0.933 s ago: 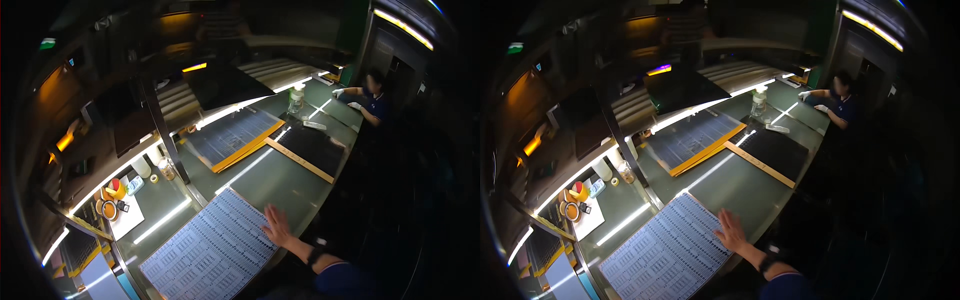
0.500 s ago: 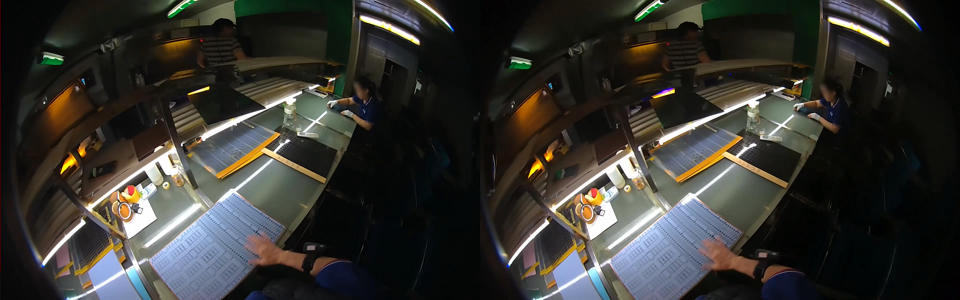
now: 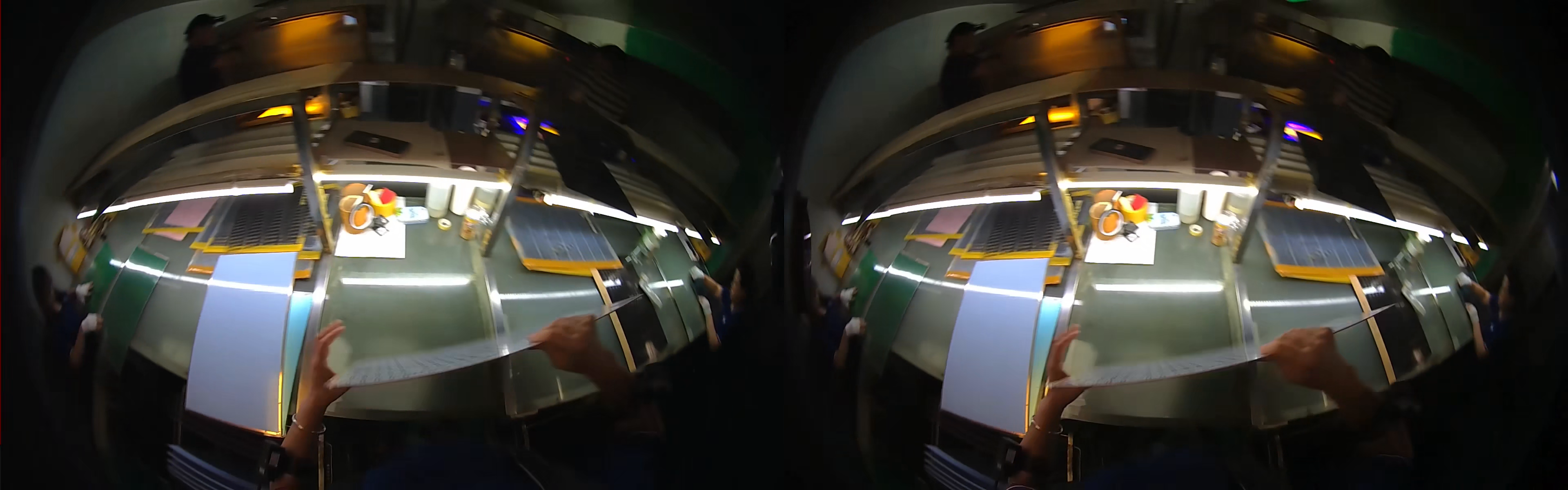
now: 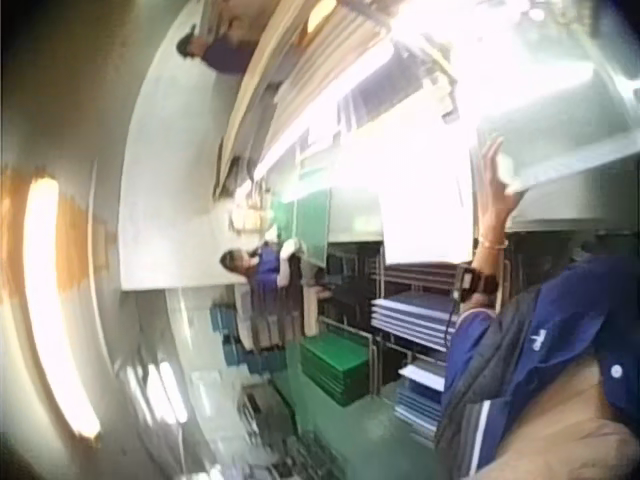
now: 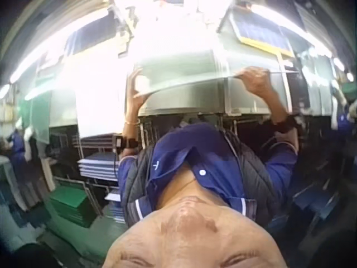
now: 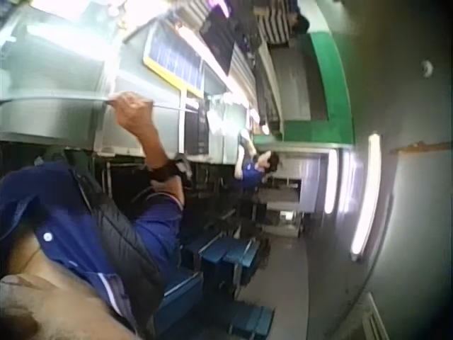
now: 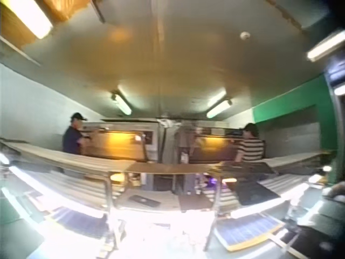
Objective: Inspecting electronic panels and applying tape at a fabrication workstation.
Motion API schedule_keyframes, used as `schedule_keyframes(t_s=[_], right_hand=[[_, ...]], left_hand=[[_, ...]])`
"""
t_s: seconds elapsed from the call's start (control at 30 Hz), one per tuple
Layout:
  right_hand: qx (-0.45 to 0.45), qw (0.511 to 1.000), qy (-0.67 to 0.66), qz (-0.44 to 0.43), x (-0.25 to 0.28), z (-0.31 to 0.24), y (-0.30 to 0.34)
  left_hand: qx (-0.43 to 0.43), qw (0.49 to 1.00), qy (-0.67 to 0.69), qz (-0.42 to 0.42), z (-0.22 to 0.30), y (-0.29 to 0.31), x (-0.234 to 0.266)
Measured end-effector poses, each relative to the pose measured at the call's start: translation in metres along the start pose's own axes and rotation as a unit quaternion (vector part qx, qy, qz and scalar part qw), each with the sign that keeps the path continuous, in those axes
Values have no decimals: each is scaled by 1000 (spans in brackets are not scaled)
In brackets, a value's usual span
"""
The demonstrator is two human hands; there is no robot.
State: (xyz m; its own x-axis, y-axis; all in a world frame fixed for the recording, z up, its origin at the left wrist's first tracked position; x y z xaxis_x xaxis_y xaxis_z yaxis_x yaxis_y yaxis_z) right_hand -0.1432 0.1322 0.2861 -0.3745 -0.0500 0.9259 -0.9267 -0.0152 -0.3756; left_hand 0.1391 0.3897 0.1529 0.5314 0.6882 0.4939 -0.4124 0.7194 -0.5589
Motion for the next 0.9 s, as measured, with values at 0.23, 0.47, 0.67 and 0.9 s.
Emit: schedule_keyframes(t_s=[0.23, 0.47, 0.67, 0.9], right_hand=[[-182, 942, -224, -174, -72, 131, -91], [-190, 919, -336, -82, -258, 120, -70], [-266, 909, -239, -217, -257, 25, 77], [-338, 899, -213, -181, -268, 6, 143]], left_hand=[[359, 864, 333, -117, -33, 128, -64], [496, 814, 300, -41, -72, 154, -78], [447, 865, 211, -83, -86, 120, -46], [412, 833, -355, -97, -129, 220, 66]])
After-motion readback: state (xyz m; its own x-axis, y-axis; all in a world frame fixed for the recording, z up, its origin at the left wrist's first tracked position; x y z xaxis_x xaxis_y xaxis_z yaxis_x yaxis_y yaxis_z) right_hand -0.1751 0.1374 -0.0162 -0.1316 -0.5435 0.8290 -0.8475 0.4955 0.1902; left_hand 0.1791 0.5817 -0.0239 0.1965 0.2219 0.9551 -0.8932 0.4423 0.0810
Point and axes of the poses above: each hand's wrist, its own y-axis away from the middle knuckle, its own x-axis out of the back of the hand, z = x × y, the point moved 5 cm from there along -y, towards the middle knuckle, and after that the axes turned 8 degrees about -z, right-handed, at the moved point
